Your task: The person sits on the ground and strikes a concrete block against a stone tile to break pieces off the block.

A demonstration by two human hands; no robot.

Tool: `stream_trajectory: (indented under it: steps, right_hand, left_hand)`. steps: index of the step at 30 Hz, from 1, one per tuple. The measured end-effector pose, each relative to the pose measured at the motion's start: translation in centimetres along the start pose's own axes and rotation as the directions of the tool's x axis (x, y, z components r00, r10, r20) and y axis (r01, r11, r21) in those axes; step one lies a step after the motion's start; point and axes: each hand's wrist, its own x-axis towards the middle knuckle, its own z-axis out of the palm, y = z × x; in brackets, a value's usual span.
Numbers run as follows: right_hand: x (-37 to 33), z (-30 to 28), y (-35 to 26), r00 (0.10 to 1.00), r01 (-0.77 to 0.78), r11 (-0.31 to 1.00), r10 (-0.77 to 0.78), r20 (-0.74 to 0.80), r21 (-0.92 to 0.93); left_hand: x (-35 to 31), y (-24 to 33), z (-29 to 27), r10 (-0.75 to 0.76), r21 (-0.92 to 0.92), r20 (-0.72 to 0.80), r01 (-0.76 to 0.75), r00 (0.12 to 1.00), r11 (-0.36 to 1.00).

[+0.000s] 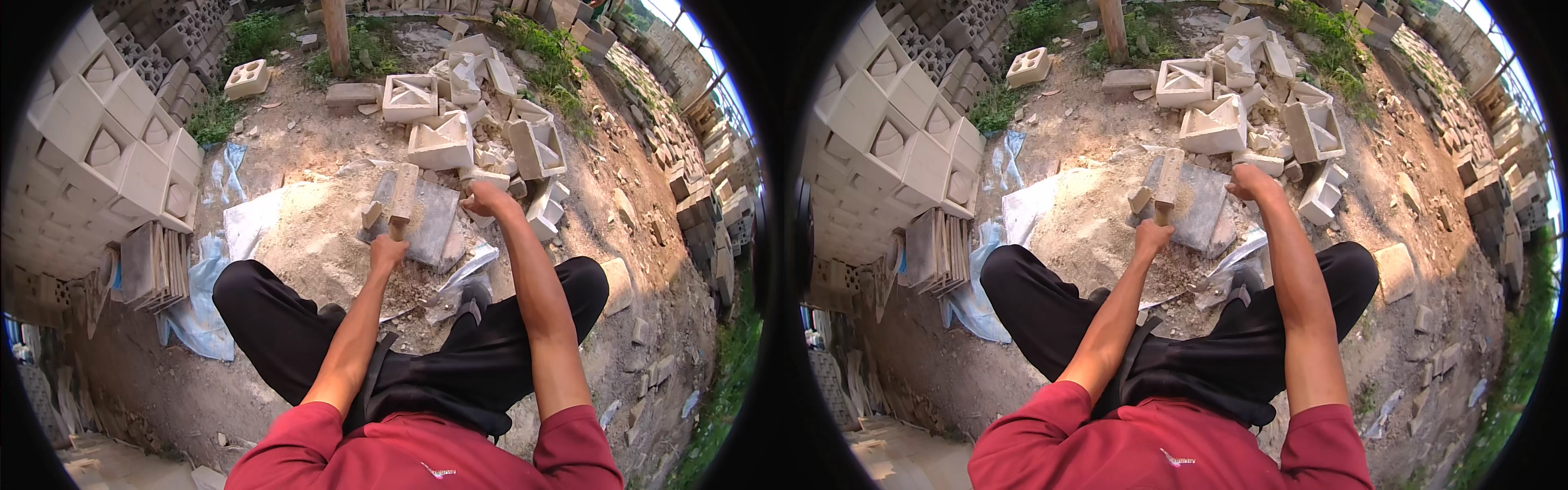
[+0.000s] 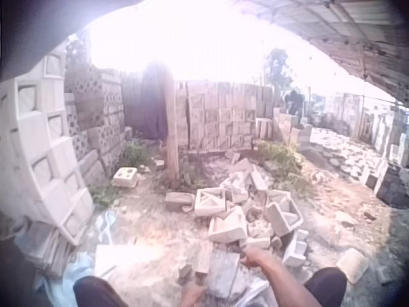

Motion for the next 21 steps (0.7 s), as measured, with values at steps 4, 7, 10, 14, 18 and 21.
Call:
stream_trajectory:
  steps: [4, 7, 10, 14, 18, 21]
  right_hand:
    - [-0.4, 0.8, 1.6, 1.0, -0.016, 1.0, 0.016, 0.023, -0.001]
    - [-0.7, 1.6, 3.0, 1.0, -0.014, 0.999, 0.014, 0.001, -0.04]
    - [-0.4, 0.7, -1.8, 0.998, 0.039, 0.998, -0.036, 0.058, -0.058]
    - [-0.4, 3.7, -2.4, 0.988, 0.105, 0.993, -0.097, 0.117, -0.062]
    - [-0.9, 8.5, -3.1, 0.992, 0.029, 0.978, -0.053, 0.111, 0.205]
    - [-1.6, 13.0, -5.2, 0.899, -0.406, 0.556, 0.102, 0.425, 0.725]
  left_hand:
    - [-1.8, -0.3, 0.2, -0.156, -0.115, 0.136, 0.172, 0.978, 0.978]
    - [-0.1, -0.8, 1.1, -0.06, -0.171, 0.193, 0.094, 0.979, 0.981]
    - [3.6, -6.1, 1.0, 0.026, -0.177, 0.171, 0.005, 0.985, 0.984]
    - [5.3, -6.4, -0.6, -0.076, -0.169, 0.198, 0.11, 0.977, 0.979]
    - [4.6, -6.4, -4.8, -0.202, -0.361, -0.097, 0.154, 0.975, 0.92]
    - [4.4, -2.8, -8.3, -0.107, -0.462, -0.251, -0.022, 0.962, 0.886]
